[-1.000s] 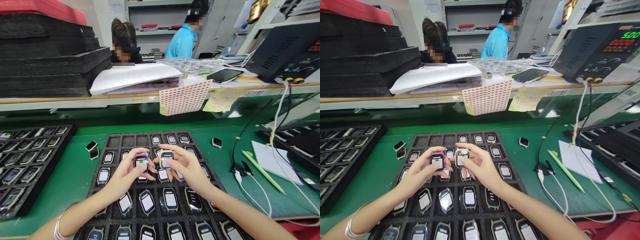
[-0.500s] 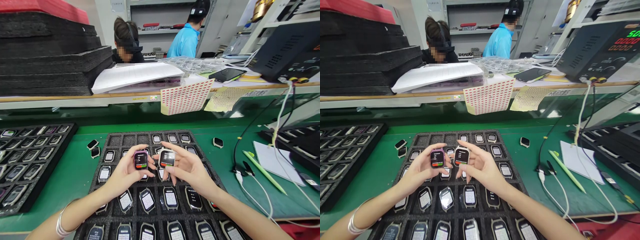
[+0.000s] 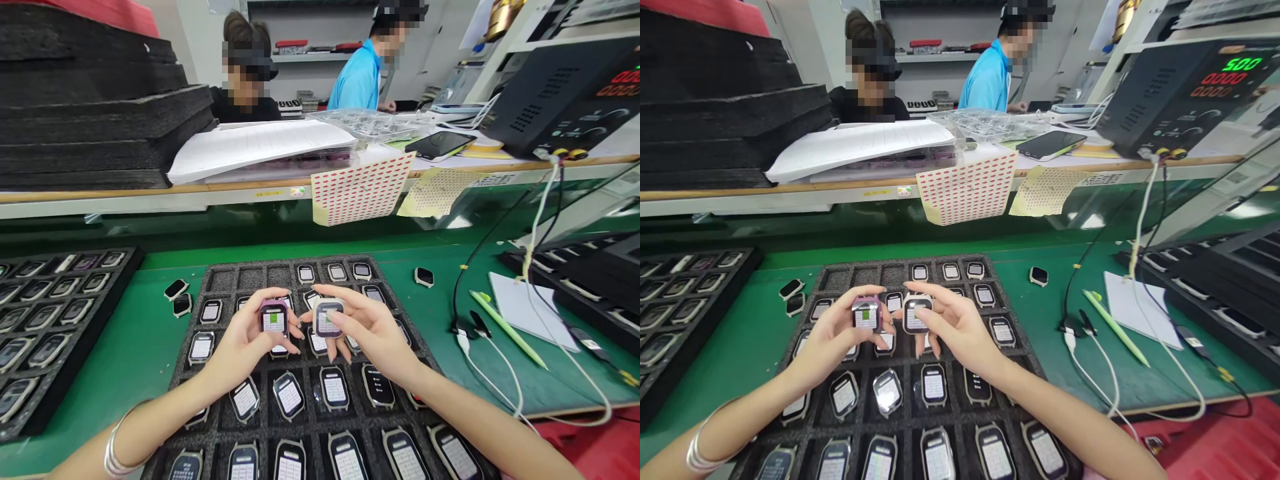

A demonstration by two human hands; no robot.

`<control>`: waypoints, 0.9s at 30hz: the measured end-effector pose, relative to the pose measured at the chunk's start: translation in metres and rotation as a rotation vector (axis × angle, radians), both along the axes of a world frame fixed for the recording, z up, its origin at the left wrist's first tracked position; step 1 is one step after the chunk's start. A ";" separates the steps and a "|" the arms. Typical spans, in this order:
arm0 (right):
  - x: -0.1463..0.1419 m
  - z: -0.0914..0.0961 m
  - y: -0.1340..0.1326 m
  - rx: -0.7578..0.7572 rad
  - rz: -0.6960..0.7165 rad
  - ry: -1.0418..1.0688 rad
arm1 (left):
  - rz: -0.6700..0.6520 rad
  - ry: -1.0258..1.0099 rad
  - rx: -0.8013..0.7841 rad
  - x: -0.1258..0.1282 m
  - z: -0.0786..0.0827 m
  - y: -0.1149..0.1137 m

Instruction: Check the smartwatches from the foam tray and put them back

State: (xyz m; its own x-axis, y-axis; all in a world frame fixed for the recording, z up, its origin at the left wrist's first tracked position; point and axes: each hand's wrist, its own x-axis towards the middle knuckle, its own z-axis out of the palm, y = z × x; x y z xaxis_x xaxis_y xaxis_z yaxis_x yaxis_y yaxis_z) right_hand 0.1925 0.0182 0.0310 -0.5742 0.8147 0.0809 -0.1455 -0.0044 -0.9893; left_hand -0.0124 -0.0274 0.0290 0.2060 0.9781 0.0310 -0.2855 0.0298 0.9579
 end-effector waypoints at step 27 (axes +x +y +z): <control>-0.014 -0.012 0.029 0.249 0.134 -0.218 | -0.009 -0.029 -0.004 -0.006 -0.017 -0.001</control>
State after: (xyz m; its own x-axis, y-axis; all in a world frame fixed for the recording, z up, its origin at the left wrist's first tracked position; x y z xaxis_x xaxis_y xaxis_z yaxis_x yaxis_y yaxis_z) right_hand 0.1787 0.0470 0.0187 -0.7001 0.7019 0.1313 0.0547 0.2361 -0.9702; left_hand -0.0188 -0.0286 0.0121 0.2138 0.9763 0.0332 -0.3132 0.0363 0.9490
